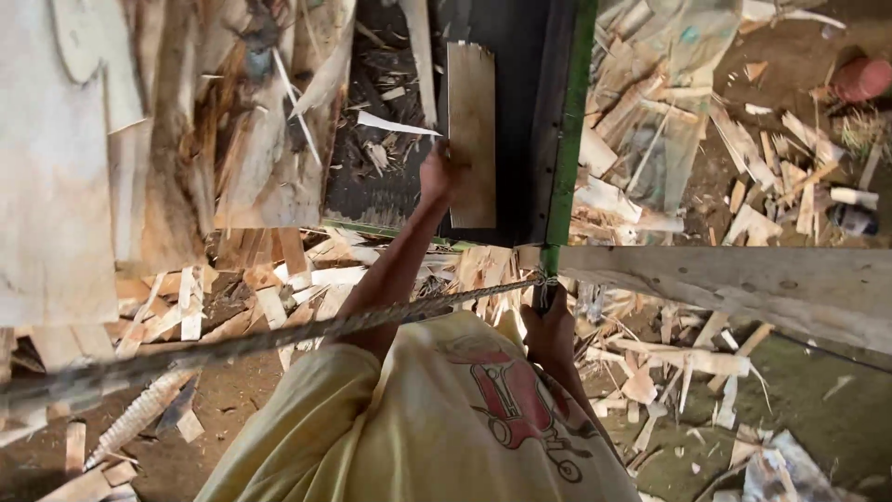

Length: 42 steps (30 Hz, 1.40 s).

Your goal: Operating a large manual guillotine-style paper cutter to trim and size thin wood veneer sheets.

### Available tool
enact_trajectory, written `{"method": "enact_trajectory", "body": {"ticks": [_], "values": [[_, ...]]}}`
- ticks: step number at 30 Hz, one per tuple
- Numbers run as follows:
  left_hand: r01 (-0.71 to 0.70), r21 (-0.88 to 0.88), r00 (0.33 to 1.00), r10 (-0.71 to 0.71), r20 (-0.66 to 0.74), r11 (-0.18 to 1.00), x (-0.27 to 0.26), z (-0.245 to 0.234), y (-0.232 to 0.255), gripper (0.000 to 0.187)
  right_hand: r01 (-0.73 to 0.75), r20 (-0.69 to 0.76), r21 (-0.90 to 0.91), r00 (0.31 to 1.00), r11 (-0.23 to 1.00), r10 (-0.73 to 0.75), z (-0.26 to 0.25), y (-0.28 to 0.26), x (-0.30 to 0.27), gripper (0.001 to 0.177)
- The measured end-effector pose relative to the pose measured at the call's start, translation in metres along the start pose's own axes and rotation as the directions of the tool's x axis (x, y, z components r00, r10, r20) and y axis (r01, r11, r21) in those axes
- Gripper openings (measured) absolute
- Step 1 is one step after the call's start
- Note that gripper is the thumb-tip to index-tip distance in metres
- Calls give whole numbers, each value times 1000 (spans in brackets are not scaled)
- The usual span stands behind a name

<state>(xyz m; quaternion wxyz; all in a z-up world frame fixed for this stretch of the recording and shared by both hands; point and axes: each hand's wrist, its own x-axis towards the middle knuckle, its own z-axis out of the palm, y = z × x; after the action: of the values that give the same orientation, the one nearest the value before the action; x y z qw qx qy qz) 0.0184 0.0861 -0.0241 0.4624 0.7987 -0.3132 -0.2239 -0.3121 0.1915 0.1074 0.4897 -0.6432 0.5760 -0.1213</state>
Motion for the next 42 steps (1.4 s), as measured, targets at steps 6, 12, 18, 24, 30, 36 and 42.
{"method": "enact_trajectory", "body": {"ticks": [6,12,18,24,30,36,42], "values": [[112,-272,984,-146,-106,956,-83,-53,-9,57,136,-27,-21,990,990,-137,-9,45,11,50],[223,-535,914,-365,-175,815,-172,-99,-19,57,-82,-30,3,996,997,82,-25,-48,-24,56],[103,-831,893,-419,-166,547,-207,-197,-27,57,-59,-113,46,992,997,64,-33,61,54,66],[-298,-639,829,-139,-541,709,-83,-368,-193,44,-170,-126,-19,978,985,166,-34,26,39,63],[-368,-528,858,60,-511,766,-45,-417,-36,49,-137,-142,-143,983,980,117,-28,-41,-1,57],[-274,-496,941,125,-313,824,9,-213,-71,49,-116,-139,-108,985,987,100,-31,-44,-11,49],[-49,243,999,51,0,969,61,-122,17,55,-164,-152,-92,977,982,149,-34,-48,-16,42]]}}
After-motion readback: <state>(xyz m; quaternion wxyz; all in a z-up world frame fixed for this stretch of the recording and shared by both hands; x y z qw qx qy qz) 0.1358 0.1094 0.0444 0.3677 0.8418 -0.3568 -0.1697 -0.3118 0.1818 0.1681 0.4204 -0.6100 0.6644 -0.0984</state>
